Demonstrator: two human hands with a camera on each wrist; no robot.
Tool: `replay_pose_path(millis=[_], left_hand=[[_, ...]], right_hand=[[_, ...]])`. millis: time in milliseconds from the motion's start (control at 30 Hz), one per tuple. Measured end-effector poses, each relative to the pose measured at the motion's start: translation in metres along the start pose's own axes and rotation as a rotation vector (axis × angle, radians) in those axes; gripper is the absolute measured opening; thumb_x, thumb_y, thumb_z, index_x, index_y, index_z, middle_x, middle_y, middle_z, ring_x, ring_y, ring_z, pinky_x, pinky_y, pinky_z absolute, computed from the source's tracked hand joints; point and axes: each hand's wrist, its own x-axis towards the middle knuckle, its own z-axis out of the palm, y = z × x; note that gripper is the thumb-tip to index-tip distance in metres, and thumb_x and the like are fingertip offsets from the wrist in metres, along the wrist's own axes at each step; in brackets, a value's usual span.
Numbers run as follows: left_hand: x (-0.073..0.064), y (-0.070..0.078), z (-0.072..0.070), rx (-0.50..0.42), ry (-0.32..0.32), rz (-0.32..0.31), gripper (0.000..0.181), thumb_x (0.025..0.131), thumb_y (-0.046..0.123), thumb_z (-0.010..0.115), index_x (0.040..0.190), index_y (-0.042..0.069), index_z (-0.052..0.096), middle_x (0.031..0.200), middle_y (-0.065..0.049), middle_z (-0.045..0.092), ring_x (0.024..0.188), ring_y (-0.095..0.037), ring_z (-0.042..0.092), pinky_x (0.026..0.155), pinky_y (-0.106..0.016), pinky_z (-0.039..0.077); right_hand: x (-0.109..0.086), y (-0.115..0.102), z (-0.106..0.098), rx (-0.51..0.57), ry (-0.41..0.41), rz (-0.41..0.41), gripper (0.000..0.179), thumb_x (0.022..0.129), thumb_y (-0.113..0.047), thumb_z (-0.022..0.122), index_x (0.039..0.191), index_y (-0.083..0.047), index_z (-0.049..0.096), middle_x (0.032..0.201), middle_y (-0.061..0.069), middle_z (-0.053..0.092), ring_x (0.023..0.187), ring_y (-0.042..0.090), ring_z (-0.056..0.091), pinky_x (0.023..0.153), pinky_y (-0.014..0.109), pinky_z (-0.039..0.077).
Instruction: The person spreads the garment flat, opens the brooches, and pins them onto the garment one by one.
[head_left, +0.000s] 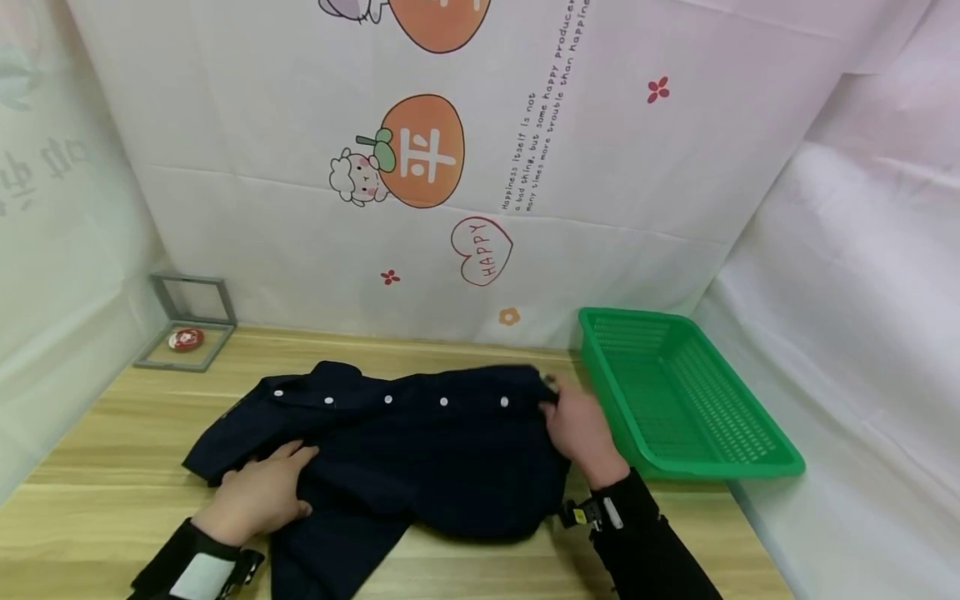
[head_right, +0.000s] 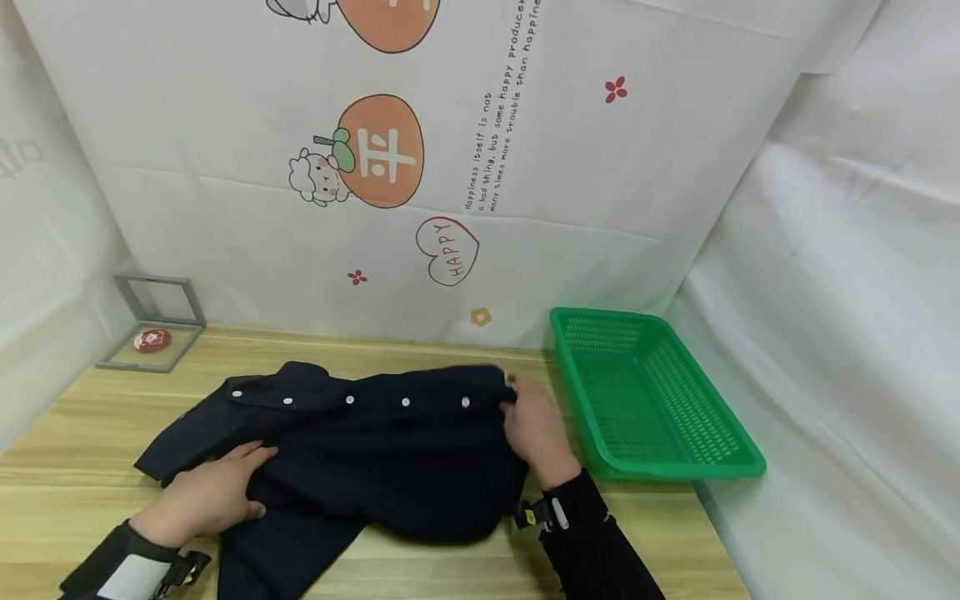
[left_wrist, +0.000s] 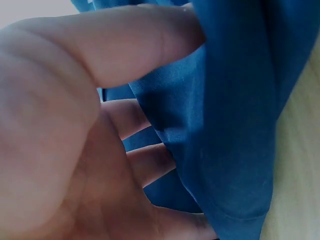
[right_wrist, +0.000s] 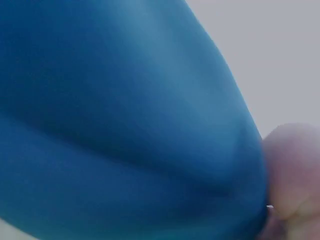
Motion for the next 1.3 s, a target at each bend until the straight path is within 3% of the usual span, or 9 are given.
replay_pose_path(millis=[100, 167, 233, 367, 533, 667, 867, 1067, 1300], left_hand=[[-0.001, -0.001, 0.001, -0.002, -0.001, 0.001, 0.073, 0.082, 0.031, 0.083, 0.143, 0.005, 0.052, 0.146, -0.028, 0.042, 0.110, -0.067, 0.046, 0.079, -0.081, 0.035], [0.000, -0.001, 0.001, 0.001, -0.006, -0.007, 0.074, 0.082, 0.032, 0.083, 0.144, 0.004, 0.052, 0.145, -0.029, 0.043, 0.110, -0.066, 0.047, 0.079, -0.081, 0.034], [0.000, -0.001, 0.001, 0.005, -0.010, -0.019, 0.076, 0.082, 0.033, 0.083, 0.144, 0.003, 0.051, 0.144, -0.029, 0.043, 0.109, -0.064, 0.049, 0.079, -0.081, 0.034], [0.000, -0.002, -0.001, 0.009, -0.016, -0.038, 0.077, 0.082, 0.034, 0.082, 0.144, 0.002, 0.050, 0.143, -0.030, 0.043, 0.107, -0.061, 0.052, 0.078, -0.080, 0.035], [-0.001, -0.004, -0.002, 0.011, -0.017, -0.043, 0.076, 0.083, 0.033, 0.082, 0.144, 0.002, 0.050, 0.144, -0.030, 0.042, 0.106, -0.063, 0.050, 0.079, -0.080, 0.036], [-0.003, -0.008, -0.003, 0.033, -0.003, -0.021, 0.075, 0.082, 0.028, 0.083, 0.145, 0.005, 0.050, 0.144, -0.028, 0.042, 0.105, -0.061, 0.051, 0.079, -0.077, 0.037], [-0.010, -0.016, -0.006, 0.101, 0.086, 0.049, 0.075, 0.079, 0.018, 0.084, 0.144, 0.005, 0.051, 0.140, -0.028, 0.046, 0.102, -0.053, 0.055, 0.076, -0.069, 0.044], [-0.023, -0.004, -0.001, 0.184, 0.204, 0.103, 0.069, 0.077, 0.027, 0.086, 0.138, 0.007, 0.059, 0.132, -0.028, 0.053, 0.107, -0.053, 0.054, 0.080, -0.068, 0.043], [-0.027, 0.017, 0.005, 0.054, -0.043, 0.121, 0.084, 0.073, 0.048, 0.086, 0.146, 0.018, 0.053, 0.146, -0.024, 0.043, 0.121, -0.065, 0.038, 0.081, -0.080, 0.036]], right_hand=[[0.006, -0.003, -0.006, 0.076, 0.316, -0.150, 0.039, 0.099, -0.009, 0.064, 0.134, 0.002, 0.053, 0.117, 0.024, 0.055, 0.100, 0.038, 0.057, 0.079, 0.050, 0.049], [0.008, -0.005, -0.008, 0.096, 0.347, -0.207, 0.041, 0.101, -0.011, 0.062, 0.137, 0.002, 0.050, 0.128, 0.026, 0.048, 0.112, 0.040, 0.052, 0.088, 0.052, 0.047], [0.006, -0.006, -0.010, 0.065, 0.242, -0.185, 0.049, 0.101, -0.018, 0.062, 0.143, 0.002, 0.044, 0.138, 0.030, 0.041, 0.121, 0.045, 0.047, 0.095, 0.056, 0.043], [-0.003, -0.009, -0.009, -0.075, -0.213, 0.038, 0.077, 0.098, -0.033, 0.066, 0.156, -0.001, 0.026, 0.147, 0.037, 0.030, 0.122, 0.052, 0.047, 0.093, 0.060, 0.043], [-0.015, -0.001, 0.005, -0.151, -0.544, 0.092, 0.078, 0.090, -0.033, 0.076, 0.153, -0.006, 0.038, 0.144, 0.033, 0.039, 0.125, 0.047, 0.048, 0.094, 0.055, 0.046], [-0.019, 0.011, 0.015, -0.209, -0.616, 0.073, 0.074, 0.088, -0.031, 0.078, 0.151, -0.010, 0.045, 0.146, 0.030, 0.040, 0.128, 0.045, 0.046, 0.091, 0.052, 0.048], [-0.018, 0.022, 0.019, -0.265, -0.554, 0.040, 0.065, 0.096, -0.027, 0.069, 0.153, -0.010, 0.041, 0.150, 0.031, 0.034, 0.134, 0.047, 0.039, 0.098, 0.055, 0.043], [-0.025, -0.006, 0.017, -0.267, -0.484, -0.076, 0.058, 0.092, -0.031, 0.073, 0.141, -0.006, 0.055, 0.133, 0.023, 0.054, 0.118, 0.040, 0.055, 0.091, 0.052, 0.048], [-0.039, -0.045, 0.014, -0.154, -0.814, -0.191, 0.059, 0.079, -0.038, 0.084, 0.132, -0.026, 0.063, 0.120, 0.001, 0.052, 0.101, 0.018, 0.056, 0.080, 0.038, 0.050]])
